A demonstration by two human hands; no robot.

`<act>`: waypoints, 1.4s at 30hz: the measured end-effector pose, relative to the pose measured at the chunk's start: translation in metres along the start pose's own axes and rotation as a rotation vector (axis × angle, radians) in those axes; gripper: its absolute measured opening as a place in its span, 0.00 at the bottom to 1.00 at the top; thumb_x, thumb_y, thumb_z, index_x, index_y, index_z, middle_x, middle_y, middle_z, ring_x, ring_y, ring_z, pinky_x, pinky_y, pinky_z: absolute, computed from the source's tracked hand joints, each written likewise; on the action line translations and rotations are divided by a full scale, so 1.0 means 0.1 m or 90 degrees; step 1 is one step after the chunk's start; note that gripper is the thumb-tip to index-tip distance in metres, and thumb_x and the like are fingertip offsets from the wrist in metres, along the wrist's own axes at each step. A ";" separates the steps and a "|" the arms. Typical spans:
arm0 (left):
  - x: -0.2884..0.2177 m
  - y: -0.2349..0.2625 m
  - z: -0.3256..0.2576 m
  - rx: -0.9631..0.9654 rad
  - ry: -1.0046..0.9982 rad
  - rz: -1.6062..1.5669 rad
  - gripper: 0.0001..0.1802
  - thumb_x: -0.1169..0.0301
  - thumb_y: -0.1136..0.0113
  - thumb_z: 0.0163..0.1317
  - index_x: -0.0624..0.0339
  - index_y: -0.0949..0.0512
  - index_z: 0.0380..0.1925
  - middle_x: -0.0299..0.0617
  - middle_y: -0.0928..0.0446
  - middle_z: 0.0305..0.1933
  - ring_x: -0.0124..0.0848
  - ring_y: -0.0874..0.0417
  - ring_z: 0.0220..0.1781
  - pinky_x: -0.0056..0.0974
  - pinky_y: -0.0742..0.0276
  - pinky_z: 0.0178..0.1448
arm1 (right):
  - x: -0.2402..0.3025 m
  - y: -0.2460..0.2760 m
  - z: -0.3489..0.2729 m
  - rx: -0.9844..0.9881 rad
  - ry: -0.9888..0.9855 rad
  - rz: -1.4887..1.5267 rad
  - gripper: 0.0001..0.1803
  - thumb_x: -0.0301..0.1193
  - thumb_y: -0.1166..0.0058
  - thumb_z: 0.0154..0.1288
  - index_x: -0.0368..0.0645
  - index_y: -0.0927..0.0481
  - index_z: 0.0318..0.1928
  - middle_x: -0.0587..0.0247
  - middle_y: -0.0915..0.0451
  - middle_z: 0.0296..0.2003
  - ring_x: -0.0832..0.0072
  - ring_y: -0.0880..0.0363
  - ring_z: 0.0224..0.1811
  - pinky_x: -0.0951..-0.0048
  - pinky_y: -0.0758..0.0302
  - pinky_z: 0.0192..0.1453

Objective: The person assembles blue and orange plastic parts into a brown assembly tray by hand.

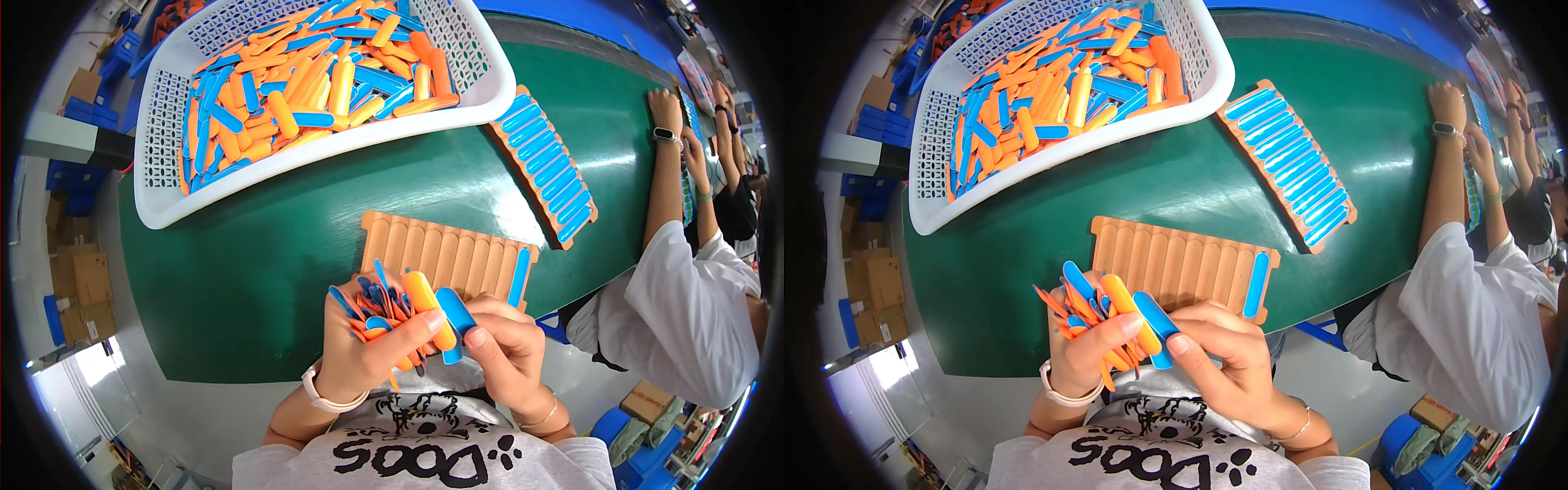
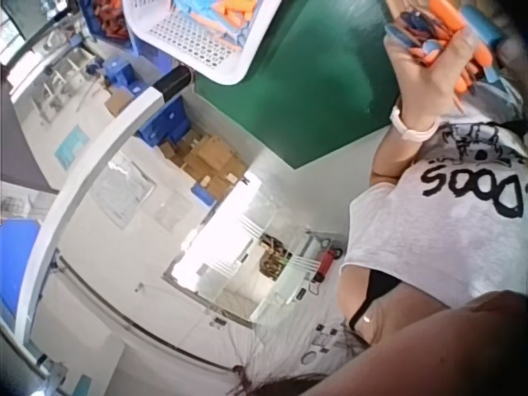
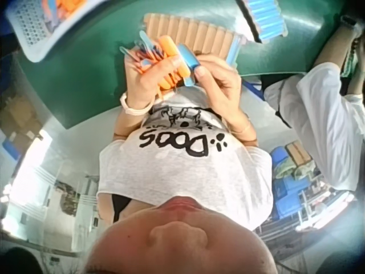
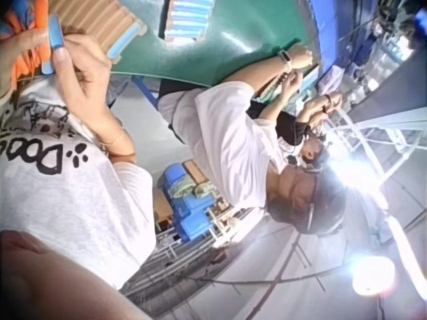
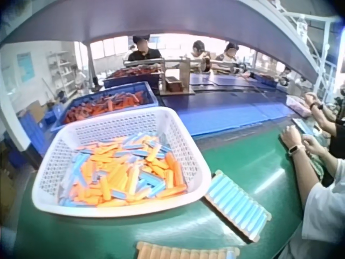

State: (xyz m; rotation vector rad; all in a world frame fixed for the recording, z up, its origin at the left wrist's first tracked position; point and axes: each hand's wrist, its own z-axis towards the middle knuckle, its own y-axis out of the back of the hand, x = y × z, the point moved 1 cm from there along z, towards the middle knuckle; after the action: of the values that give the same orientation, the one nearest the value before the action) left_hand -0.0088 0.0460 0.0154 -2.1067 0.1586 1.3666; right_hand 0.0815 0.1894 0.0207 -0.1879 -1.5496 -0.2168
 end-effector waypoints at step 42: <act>0.07 0.08 -0.03 0.009 0.056 -0.188 0.12 0.81 0.38 0.56 0.60 0.32 0.35 0.46 0.21 0.31 0.33 0.16 0.31 0.37 0.18 0.34 | 0.20 0.38 0.23 -0.141 0.013 -0.564 0.20 0.33 0.29 0.44 0.38 0.24 0.35 0.59 0.29 0.33 0.63 0.28 0.36 0.66 0.30 0.40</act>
State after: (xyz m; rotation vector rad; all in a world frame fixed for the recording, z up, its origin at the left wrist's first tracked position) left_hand -0.0065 0.0392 0.0071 -2.0813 -0.1044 1.0970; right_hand 0.0694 0.2312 0.0414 0.3437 -1.5010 -1.0823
